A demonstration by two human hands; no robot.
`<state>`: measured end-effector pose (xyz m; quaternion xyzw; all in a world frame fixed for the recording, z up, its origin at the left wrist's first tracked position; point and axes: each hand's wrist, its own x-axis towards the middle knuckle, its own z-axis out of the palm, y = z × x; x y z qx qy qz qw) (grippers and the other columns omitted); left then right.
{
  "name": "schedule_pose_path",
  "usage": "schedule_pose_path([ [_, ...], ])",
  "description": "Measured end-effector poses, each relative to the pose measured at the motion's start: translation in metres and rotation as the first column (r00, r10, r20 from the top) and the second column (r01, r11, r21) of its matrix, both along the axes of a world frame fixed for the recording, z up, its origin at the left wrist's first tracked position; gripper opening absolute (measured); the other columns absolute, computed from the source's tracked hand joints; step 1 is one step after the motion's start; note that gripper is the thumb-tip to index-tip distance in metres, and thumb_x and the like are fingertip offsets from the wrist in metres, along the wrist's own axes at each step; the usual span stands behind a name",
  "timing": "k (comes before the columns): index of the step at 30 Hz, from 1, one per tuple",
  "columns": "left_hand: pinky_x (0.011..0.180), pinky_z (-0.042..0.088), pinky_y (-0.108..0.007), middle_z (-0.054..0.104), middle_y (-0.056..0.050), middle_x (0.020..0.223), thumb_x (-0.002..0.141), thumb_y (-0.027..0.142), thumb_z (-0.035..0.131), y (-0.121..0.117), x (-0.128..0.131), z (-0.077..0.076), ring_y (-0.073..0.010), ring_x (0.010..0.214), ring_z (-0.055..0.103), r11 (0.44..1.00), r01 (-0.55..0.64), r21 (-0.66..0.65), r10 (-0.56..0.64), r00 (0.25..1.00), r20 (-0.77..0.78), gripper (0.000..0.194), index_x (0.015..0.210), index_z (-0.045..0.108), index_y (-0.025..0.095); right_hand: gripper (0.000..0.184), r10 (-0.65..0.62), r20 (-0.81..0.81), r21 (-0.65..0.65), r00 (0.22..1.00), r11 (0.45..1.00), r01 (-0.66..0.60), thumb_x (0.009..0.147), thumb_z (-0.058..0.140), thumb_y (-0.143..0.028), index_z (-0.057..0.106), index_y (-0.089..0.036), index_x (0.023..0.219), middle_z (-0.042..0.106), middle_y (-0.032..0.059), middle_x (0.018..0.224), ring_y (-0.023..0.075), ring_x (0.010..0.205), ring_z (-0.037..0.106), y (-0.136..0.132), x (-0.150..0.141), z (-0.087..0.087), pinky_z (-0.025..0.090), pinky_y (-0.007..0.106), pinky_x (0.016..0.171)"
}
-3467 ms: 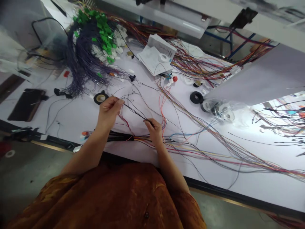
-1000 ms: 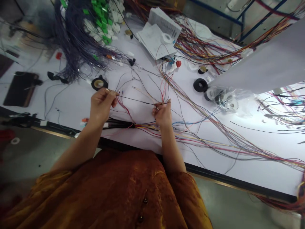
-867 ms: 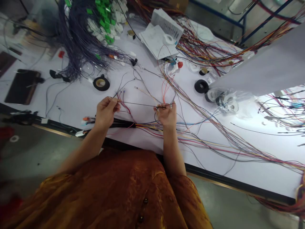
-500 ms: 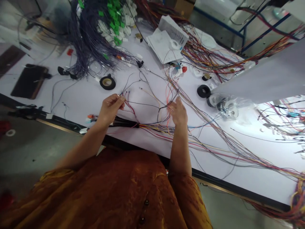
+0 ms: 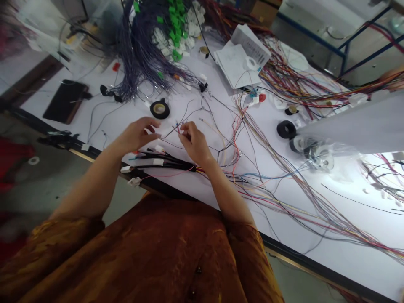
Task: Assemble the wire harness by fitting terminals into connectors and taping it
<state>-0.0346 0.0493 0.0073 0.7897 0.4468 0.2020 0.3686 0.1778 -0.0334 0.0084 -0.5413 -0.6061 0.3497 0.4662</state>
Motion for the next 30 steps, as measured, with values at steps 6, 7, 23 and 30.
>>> schedule_pose_path([
  [6, 0.097, 0.047, -0.042, 0.069, -0.011, 0.101, 0.078, 0.025, 0.062, 0.003, -0.011, -0.029, -0.0275, 0.102, 0.064, 0.985, 0.125, 0.120, -0.099, 0.975, -0.199, 0.014, 0.086, 0.071, 0.017, 0.015, 0.079, 0.003, -0.051, 0.997, 0.996, -0.079, 0.091, 0.054, -0.028, 0.052, -0.020, 0.079, 0.051, -0.0037, 0.069, 0.0092, 0.063, 0.043, 0.007, -0.011, -0.001, 0.037, 0.025, 0.063],
  [7, 0.091, 0.050, -0.039, 0.070, -0.008, 0.093, 0.080, 0.029, 0.063, 0.003, -0.010, -0.028, -0.0250, 0.094, 0.065, 0.994, 0.082, 0.070, -0.073, 0.989, -0.125, 0.014, 0.085, 0.071, 0.018, 0.017, 0.069, -0.009, -0.058, 0.998, 0.996, -0.069, 0.091, 0.055, -0.029, 0.052, -0.020, 0.077, 0.050, -0.0037, 0.068, 0.0091, 0.062, 0.042, 0.007, -0.011, -0.004, 0.036, 0.025, 0.062],
  [23, 0.045, 0.041, -0.021, 0.061, -0.002, 0.064, 0.079, 0.045, 0.072, -0.006, 0.022, -0.006, -0.0086, 0.049, 0.051, 0.806, 0.065, -0.589, 0.277, 0.837, 0.471, 0.027, 0.079, 0.067, 0.018, 0.012, -0.037, -0.050, -0.034, 0.998, 0.999, 0.035, 0.087, 0.063, -0.029, 0.066, -0.020, 0.080, 0.064, 0.0008, 0.077, 0.0121, 0.070, 0.056, 0.004, 0.007, -0.007, 0.044, 0.026, 0.066],
  [30, 0.039, 0.027, -0.018, 0.047, 0.002, 0.055, 0.081, 0.043, 0.070, -0.009, 0.034, 0.000, -0.0055, 0.042, 0.038, 0.788, 0.109, -0.606, 0.216, 0.872, 0.439, 0.028, 0.074, 0.061, 0.018, 0.009, 0.044, -0.174, -0.055, 0.984, 0.997, -0.055, 0.084, 0.067, -0.028, 0.070, -0.021, 0.080, 0.067, 0.0023, 0.081, 0.0121, 0.070, 0.058, 0.002, 0.006, -0.006, 0.047, 0.027, 0.066],
])
